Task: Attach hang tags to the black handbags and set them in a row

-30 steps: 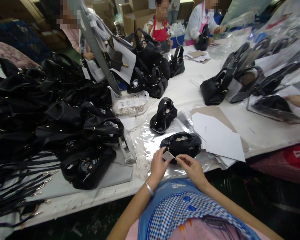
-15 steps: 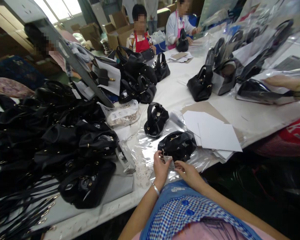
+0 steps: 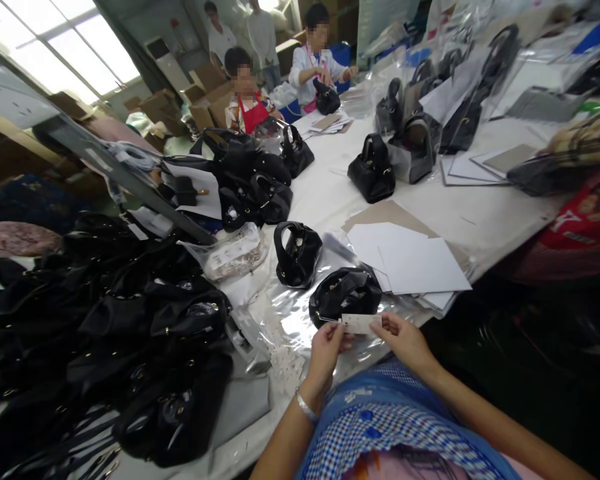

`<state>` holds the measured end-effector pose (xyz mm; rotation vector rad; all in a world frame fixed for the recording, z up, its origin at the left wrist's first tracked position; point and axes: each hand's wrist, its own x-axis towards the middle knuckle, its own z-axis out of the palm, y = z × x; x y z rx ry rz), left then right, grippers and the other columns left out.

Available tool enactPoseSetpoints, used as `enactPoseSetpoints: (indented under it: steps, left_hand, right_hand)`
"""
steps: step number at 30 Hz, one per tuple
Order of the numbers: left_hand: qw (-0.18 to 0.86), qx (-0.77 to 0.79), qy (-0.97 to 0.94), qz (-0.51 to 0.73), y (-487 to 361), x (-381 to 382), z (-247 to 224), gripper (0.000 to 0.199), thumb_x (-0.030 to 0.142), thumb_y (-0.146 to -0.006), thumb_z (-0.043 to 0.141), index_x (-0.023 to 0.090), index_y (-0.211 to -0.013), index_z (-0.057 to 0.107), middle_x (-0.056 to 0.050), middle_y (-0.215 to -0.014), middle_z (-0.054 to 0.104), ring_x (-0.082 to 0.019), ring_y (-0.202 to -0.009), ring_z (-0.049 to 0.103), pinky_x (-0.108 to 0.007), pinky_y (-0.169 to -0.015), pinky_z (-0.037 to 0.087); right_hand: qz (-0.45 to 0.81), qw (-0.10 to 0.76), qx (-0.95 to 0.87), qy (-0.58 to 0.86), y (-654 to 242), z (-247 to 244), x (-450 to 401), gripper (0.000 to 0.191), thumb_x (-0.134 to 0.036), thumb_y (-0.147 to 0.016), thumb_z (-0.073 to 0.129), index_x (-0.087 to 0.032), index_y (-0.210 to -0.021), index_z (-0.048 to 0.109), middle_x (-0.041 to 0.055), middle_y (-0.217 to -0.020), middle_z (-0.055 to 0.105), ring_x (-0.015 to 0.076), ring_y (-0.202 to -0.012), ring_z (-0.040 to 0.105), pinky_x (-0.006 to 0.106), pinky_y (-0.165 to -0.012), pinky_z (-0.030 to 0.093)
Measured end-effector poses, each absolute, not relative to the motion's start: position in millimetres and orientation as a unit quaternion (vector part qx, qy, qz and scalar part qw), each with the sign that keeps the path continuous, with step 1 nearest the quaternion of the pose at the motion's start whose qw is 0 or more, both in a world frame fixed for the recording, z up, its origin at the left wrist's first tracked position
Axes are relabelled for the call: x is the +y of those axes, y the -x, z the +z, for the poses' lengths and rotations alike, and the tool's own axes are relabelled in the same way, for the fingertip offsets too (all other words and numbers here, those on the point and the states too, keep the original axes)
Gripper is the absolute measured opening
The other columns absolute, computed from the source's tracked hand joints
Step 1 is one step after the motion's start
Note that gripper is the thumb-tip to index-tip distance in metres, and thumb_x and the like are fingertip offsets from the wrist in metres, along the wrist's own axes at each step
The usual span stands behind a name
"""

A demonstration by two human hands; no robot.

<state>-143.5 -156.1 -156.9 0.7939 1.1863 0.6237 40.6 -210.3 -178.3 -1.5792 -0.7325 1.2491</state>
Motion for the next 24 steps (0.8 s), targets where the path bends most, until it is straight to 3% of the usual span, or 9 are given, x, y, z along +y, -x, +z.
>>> enactPoseSetpoints:
  steps: [3, 5, 7, 10, 16, 20, 24]
  left_hand:
    - [0.544, 0.599, -0.508, 0.296, 149.2, -138.5, -140.2, 0.035, 0.05, -0.086, 0.056, 0.017, -0.092, 0.061, -0.008, -0.088, 0.066, -0.02, -0.08, 0.065, -0.029, -0.064, 0.051]
    - [0.428, 0.593, -0.599, 0.327, 150.9, -126.1, -127.5, 0.028, 0.043, -0.086, 0.058, 0.02, -0.102, 0.06, -0.009, -0.102, 0.065, -0.023, -0.096, 0.062, -0.033, -0.077, 0.052]
    - [0.381, 0.539, -0.677, 0.324, 148.4, -114.4, -118.2, 0.038, 0.037, -0.083, 0.064, 0.023, -0.117, 0.057, -0.01, -0.123, 0.059, -0.025, -0.116, 0.055, -0.038, -0.096, 0.046]
    - [0.386, 0.457, -0.756, 0.266, 143.3, -98.4, -115.1, 0.052, 0.033, -0.077, 0.071, 0.024, -0.125, 0.054, -0.01, -0.128, 0.058, -0.027, -0.121, 0.052, -0.042, -0.104, 0.039]
    - [0.405, 0.442, -0.771, 0.214, 156.6, -73.7, -126.2, 0.035, 0.03, -0.074, 0.074, 0.017, -0.104, 0.062, -0.007, -0.101, 0.064, -0.021, -0.096, 0.06, -0.036, -0.088, 0.049]
    - [0.466, 0.418, -0.76, 0.178, 165.9, -67.7, -125.7, 0.032, 0.03, -0.077, 0.072, 0.016, -0.104, 0.062, -0.007, -0.101, 0.064, -0.02, -0.096, 0.061, -0.034, -0.089, 0.049]
    - [0.469, 0.406, -0.769, 0.153, 169.0, -61.7, -120.8, 0.045, 0.032, -0.074, 0.075, 0.017, -0.114, 0.06, -0.009, -0.109, 0.064, -0.022, -0.101, 0.06, -0.037, -0.092, 0.048]
  right_hand:
    - [0.465, 0.549, -0.261, 0.643, -44.5, -173.5, -193.5, 0.038, -0.049, -0.073, 0.072, -0.019, -0.095, 0.064, 0.0086, -0.093, 0.072, 0.0248, -0.088, 0.068, 0.039, -0.085, 0.054]
    - [0.446, 0.573, -0.254, 0.639, -41.4, -171.4, -182.1, 0.038, -0.052, -0.075, 0.07, -0.02, -0.094, 0.062, 0.0083, -0.094, 0.071, 0.0239, -0.087, 0.068, 0.037, -0.082, 0.056]
    - [0.422, 0.585, -0.263, 0.641, -36.2, -170.3, -172.5, 0.038, -0.053, -0.078, 0.067, -0.02, -0.095, 0.06, 0.008, -0.093, 0.071, 0.0233, -0.085, 0.068, 0.036, -0.079, 0.056]
    - [0.366, 0.582, -0.3, 0.661, -29.8, -170.8, -164.2, 0.033, -0.051, -0.083, 0.061, -0.021, -0.097, 0.06, 0.0081, -0.093, 0.071, 0.0238, -0.087, 0.069, 0.036, -0.08, 0.056]
    - [0.261, 0.526, -0.431, 0.686, -25.2, -181.4, -158.9, 0.023, -0.04, -0.09, 0.053, -0.022, -0.101, 0.064, 0.005, -0.095, 0.073, 0.021, -0.088, 0.07, 0.033, -0.081, 0.054]
    - [0.201, 0.459, -0.508, 0.701, -23.0, -185.6, -147.9, 0.021, -0.032, -0.092, 0.052, -0.021, -0.105, 0.063, 0.0052, -0.101, 0.073, 0.0213, -0.091, 0.07, 0.032, -0.08, 0.053]
    - [0.191, 0.391, -0.552, 0.711, -29.6, -184.2, -141.4, 0.02, -0.03, -0.093, 0.051, -0.023, -0.107, 0.063, 0.0031, -0.101, 0.073, 0.021, -0.088, 0.07, 0.029, -0.071, 0.052]
